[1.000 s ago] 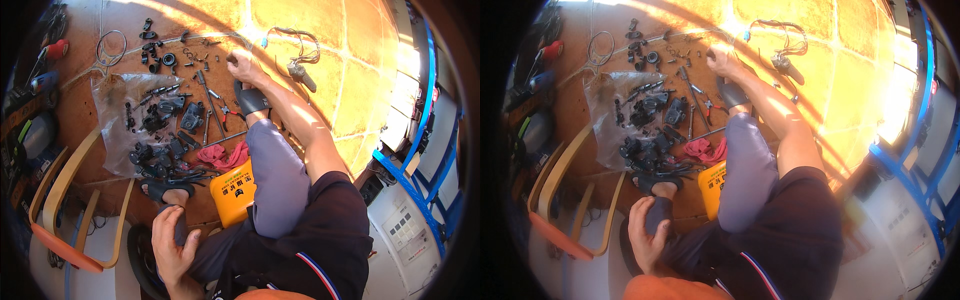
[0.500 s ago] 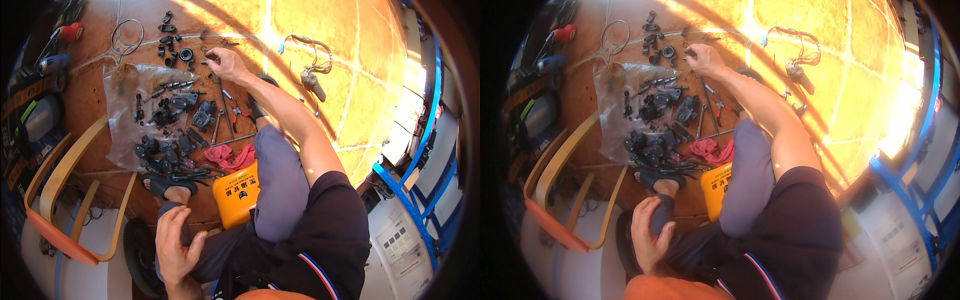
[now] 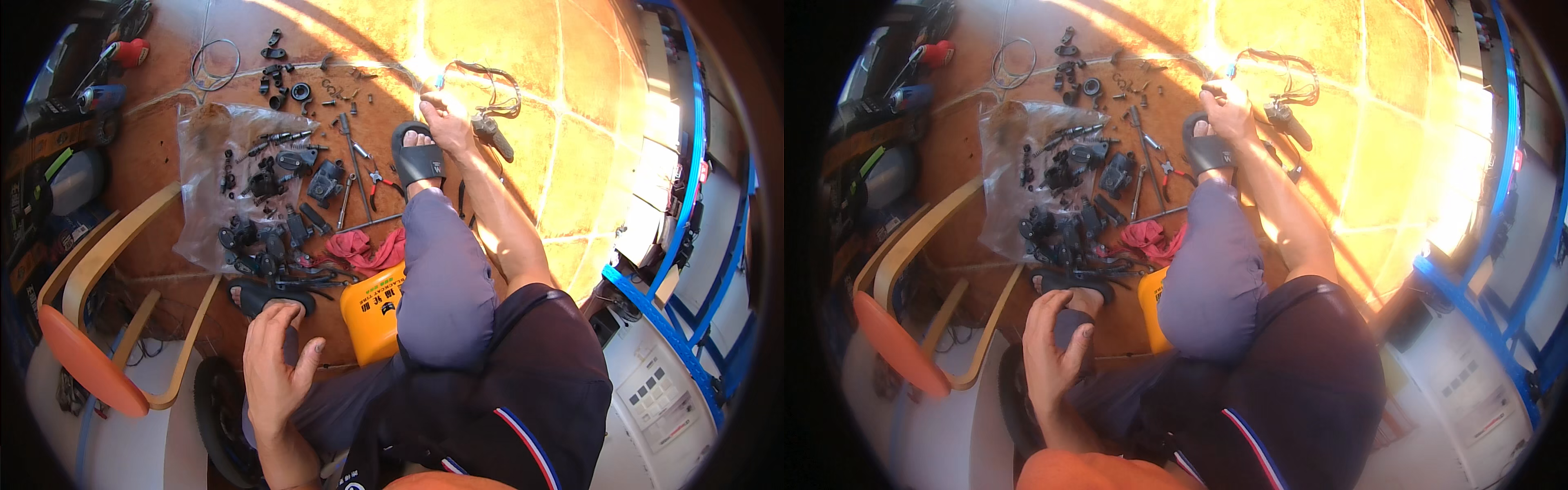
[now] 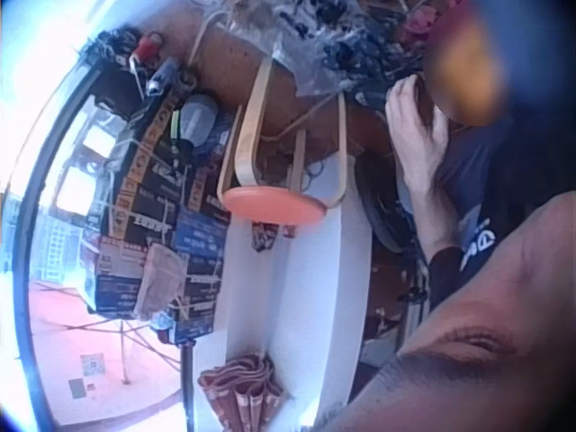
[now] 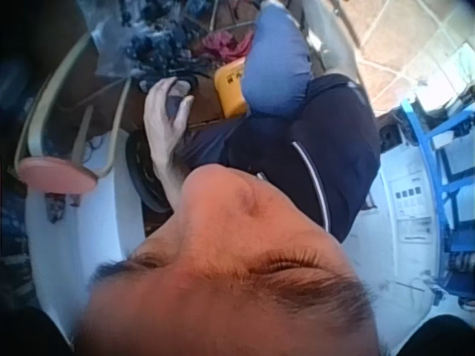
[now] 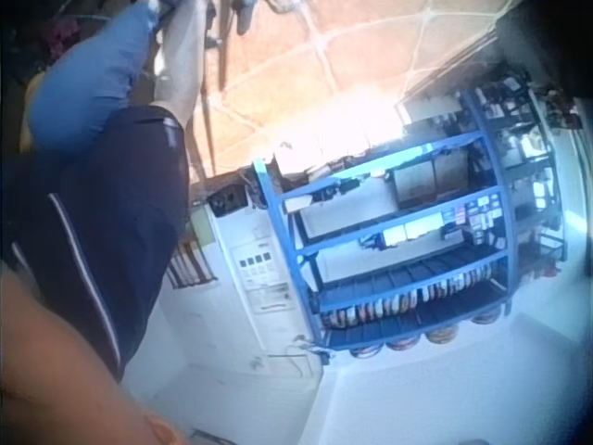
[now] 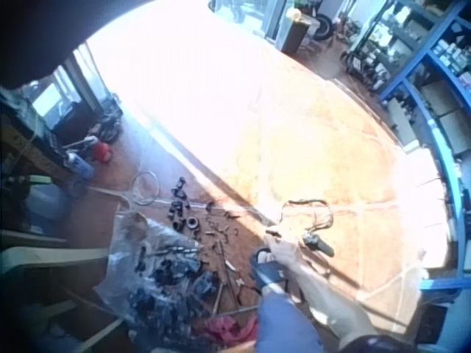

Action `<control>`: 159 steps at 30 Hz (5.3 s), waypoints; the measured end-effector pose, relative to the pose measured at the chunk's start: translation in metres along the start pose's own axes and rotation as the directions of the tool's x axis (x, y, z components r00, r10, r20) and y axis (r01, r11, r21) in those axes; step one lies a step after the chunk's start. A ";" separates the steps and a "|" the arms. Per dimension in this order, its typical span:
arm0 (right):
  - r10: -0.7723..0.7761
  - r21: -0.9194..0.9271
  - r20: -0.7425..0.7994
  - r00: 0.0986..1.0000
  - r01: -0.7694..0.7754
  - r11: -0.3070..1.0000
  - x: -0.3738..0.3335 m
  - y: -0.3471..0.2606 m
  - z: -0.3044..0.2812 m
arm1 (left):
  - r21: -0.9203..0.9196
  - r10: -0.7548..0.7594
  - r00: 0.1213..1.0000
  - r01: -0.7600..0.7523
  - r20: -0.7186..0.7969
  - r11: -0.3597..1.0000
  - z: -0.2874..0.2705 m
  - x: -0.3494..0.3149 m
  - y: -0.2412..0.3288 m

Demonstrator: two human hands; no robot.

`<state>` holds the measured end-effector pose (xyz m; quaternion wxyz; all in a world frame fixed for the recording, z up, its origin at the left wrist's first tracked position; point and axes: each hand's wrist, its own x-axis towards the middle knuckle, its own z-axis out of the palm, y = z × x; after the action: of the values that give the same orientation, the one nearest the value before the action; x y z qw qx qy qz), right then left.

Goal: The person sits cross-legged on a stool and assembles small mechanical parts, including a spring-loaded shaft and a black housing. They use pliers to adjust components and place assembled pieces on the floor among other parts and tools.

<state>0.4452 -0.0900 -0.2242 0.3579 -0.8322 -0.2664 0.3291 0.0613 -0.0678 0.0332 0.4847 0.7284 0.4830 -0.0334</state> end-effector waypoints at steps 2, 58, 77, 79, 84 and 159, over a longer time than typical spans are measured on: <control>-0.021 -0.128 0.083 0.996 0.031 0.991 -0.007 -0.057 -0.024 | 0.023 0.010 0.999 -0.010 -0.033 1.000 0.001 -0.005 -0.003; -0.196 -0.689 0.685 0.702 0.711 0.138 -0.308 -0.295 0.210 | -0.058 -0.279 0.950 0.273 -0.137 0.960 -0.053 0.031 -0.083; -0.581 0.026 0.769 0.266 0.895 0.444 -0.237 -0.290 0.079 | 0.185 -0.106 0.972 0.146 -0.207 0.972 -0.070 0.002 -0.162; -0.594 0.026 0.746 0.300 0.879 0.476 -0.245 -0.295 0.095 | 0.098 -0.166 0.968 0.186 -0.189 0.978 -0.067 -0.002 -0.164; -0.577 0.020 0.729 0.368 0.831 0.556 -0.258 -0.298 0.121 | -0.003 -0.248 0.952 0.252 -0.178 0.968 -0.059 -0.013 -0.138; -0.370 -0.246 0.799 0.474 0.819 0.518 -0.132 -0.251 0.004 | -0.007 0.008 0.856 -0.014 -0.517 1.000 -0.070 -0.046 -0.104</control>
<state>0.3055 -0.0266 0.0138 0.0486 -0.5624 -0.7536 0.3367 -0.0687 -0.0404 0.0236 0.3414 0.7108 0.5914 0.1686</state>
